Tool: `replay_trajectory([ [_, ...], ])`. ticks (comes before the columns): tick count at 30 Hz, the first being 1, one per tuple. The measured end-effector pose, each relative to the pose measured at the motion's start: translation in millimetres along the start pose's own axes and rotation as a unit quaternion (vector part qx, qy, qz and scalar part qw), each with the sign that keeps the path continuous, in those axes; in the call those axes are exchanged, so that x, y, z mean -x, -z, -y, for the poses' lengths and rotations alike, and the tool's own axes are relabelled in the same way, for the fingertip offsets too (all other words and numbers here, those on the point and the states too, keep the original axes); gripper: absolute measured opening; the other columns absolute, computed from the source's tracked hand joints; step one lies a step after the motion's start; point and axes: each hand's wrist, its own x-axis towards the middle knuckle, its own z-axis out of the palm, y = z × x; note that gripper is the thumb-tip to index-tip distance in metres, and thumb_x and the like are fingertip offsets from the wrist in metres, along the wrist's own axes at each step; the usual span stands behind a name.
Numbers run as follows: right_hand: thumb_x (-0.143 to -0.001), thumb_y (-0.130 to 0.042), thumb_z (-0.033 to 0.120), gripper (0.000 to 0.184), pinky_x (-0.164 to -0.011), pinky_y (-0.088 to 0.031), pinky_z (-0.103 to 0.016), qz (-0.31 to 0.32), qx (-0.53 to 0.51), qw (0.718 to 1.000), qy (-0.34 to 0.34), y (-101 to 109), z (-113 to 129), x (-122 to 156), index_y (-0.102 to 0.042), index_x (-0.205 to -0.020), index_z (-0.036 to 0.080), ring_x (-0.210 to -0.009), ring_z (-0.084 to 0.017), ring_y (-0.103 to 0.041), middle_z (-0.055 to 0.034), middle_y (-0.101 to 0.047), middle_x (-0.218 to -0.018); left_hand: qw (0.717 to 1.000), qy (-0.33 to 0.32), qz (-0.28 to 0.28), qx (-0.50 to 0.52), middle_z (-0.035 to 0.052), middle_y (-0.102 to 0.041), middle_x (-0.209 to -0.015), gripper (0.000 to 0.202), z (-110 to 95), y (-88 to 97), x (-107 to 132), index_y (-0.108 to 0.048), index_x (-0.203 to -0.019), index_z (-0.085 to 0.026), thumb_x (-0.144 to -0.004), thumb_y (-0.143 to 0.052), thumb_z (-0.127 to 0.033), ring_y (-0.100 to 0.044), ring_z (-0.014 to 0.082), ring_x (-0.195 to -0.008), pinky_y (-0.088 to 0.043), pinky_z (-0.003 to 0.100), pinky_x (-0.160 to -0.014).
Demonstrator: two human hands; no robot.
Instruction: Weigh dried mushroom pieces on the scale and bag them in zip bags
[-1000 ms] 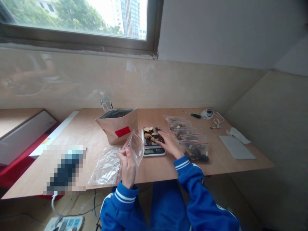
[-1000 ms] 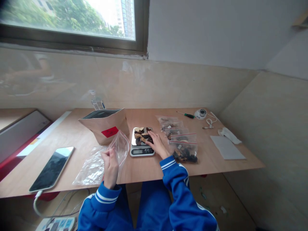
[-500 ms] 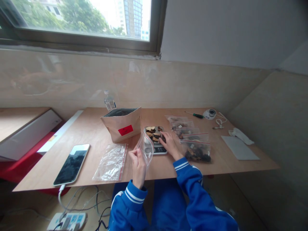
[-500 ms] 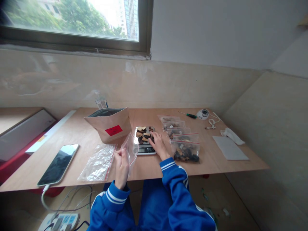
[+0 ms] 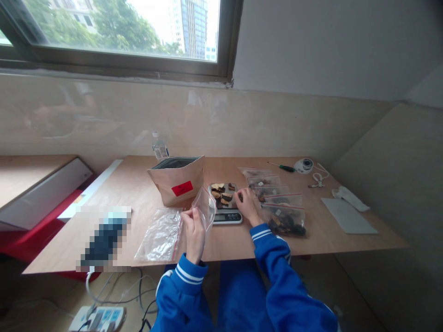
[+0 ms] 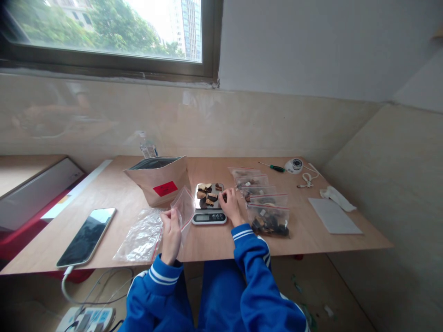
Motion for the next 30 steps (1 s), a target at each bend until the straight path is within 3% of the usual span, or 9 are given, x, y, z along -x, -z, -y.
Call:
replay_trajectory([
  [3,-0.085,-0.042,0.048,0.030,-0.066,-0.045,-0.030,-0.035,-0.170,0.979,-0.102,8,27,1,-0.048,-0.073,0.021,-0.069,-0.017,-0.052,-0.0013,-0.049,-0.072,1.000,-0.001,0.016,-0.014,0.0042,-0.055,-0.081,0.034,-3,-3.8,4,-0.041,-0.085,-0.021,-0.089,-0.036,-0.054,-0.058,0.0222,-0.083,-0.045,0.038,-0.078],
  [5,-0.088,-0.035,0.054,0.036,-0.054,-0.042,-0.026,0.006,-0.304,0.941,-0.150,11,56,3,-0.049,-0.079,0.021,-0.057,-0.014,-0.050,0.0023,-0.048,-0.065,0.999,0.005,0.033,-0.017,0.0045,-0.056,-0.081,0.034,-5,-7.0,7,-0.039,-0.085,-0.021,-0.089,-0.034,-0.054,-0.059,0.0227,-0.082,-0.045,0.039,-0.076],
  [8,-0.087,-0.040,0.056,0.038,-0.052,-0.044,-0.025,0.115,-0.378,0.908,-0.138,10,101,6,-0.052,-0.085,0.021,-0.057,-0.013,-0.053,0.0021,-0.052,-0.067,0.998,0.016,0.060,-0.011,0.0052,-0.057,-0.083,0.033,-8,-12.1,12,-0.037,-0.085,-0.021,-0.090,-0.032,-0.053,-0.059,0.0225,-0.081,-0.045,0.039,-0.075],
  [11,-0.088,-0.047,0.049,0.031,-0.071,-0.049,-0.030,0.137,-0.289,0.946,-0.057,12,130,8,-0.057,-0.087,0.019,-0.076,-0.016,-0.060,-0.0033,-0.061,-0.084,0.998,0.032,0.054,0.003,0.0059,-0.057,-0.087,0.032,-5,-15.0,13,-0.038,-0.087,-0.021,-0.090,-0.033,-0.053,-0.059,0.0224,-0.086,-0.045,0.039,-0.079],
  [13,-0.092,-0.043,0.042,0.029,-0.091,-0.044,-0.035,0.144,-0.214,0.966,0.024,16,138,11,-0.060,-0.098,0.019,-0.100,-0.019,-0.058,-0.0066,-0.063,-0.103,0.998,0.052,0.040,0.025,0.0052,-0.056,-0.090,0.032,-1,-15.1,11,-0.038,-0.088,-0.021,-0.090,-0.034,-0.053,-0.058,0.0216,-0.088,-0.044,0.039,-0.082],
  [17,-0.097,-0.032,0.033,0.033,-0.104,-0.035,-0.037,0.115,-0.181,0.972,0.094,22,128,14,-0.059,-0.113,0.022,-0.118,-0.018,-0.050,-0.0064,-0.061,-0.120,0.995,0.073,0.010,0.066,0.0029,-0.054,-0.093,0.033,9,-10.9,4,-0.039,-0.091,-0.022,-0.089,-0.036,-0.055,-0.056,0.0189,-0.092,-0.042,0.039,-0.089],
  [21,-0.095,-0.035,0.034,0.033,-0.099,-0.041,-0.039,-0.012,-0.092,0.995,0.028,0,89,14,-0.059,-0.111,0.018,-0.112,-0.022,-0.053,-0.0118,-0.061,-0.113,0.995,0.080,-0.008,0.052,0.0027,-0.053,-0.091,0.035,14,-4.9,-1,-0.038,-0.091,-0.022,-0.089,-0.036,-0.056,-0.055,0.0192,-0.093,-0.039,0.041,-0.092],
  [26,-0.081,-0.059,0.038,0.058,-0.100,-0.037,-0.047,0.036,0.137,0.990,-0.025,-45,49,22,-0.046,-0.127,0.004,-0.120,-0.033,-0.043,-0.0234,-0.050,-0.127,0.997,0.069,-0.013,0.036,0.0022,-0.051,-0.089,0.034,12,-2.2,0,-0.038,-0.090,-0.022,-0.089,-0.036,-0.055,-0.055,0.0188,-0.089,-0.041,0.039,-0.090],
  [30,-0.085,-0.054,0.034,0.042,-0.091,-0.040,-0.045,0.039,0.219,0.975,-0.029,-51,47,27,-0.052,-0.120,0.010,-0.111,-0.031,-0.047,-0.0183,-0.056,-0.120,0.997,0.063,-0.015,0.030,0.0026,-0.053,-0.089,0.033,9,-1.8,0,-0.038,-0.091,-0.021,-0.089,-0.037,-0.054,-0.057,0.0194,-0.090,-0.042,0.038,-0.089],
])
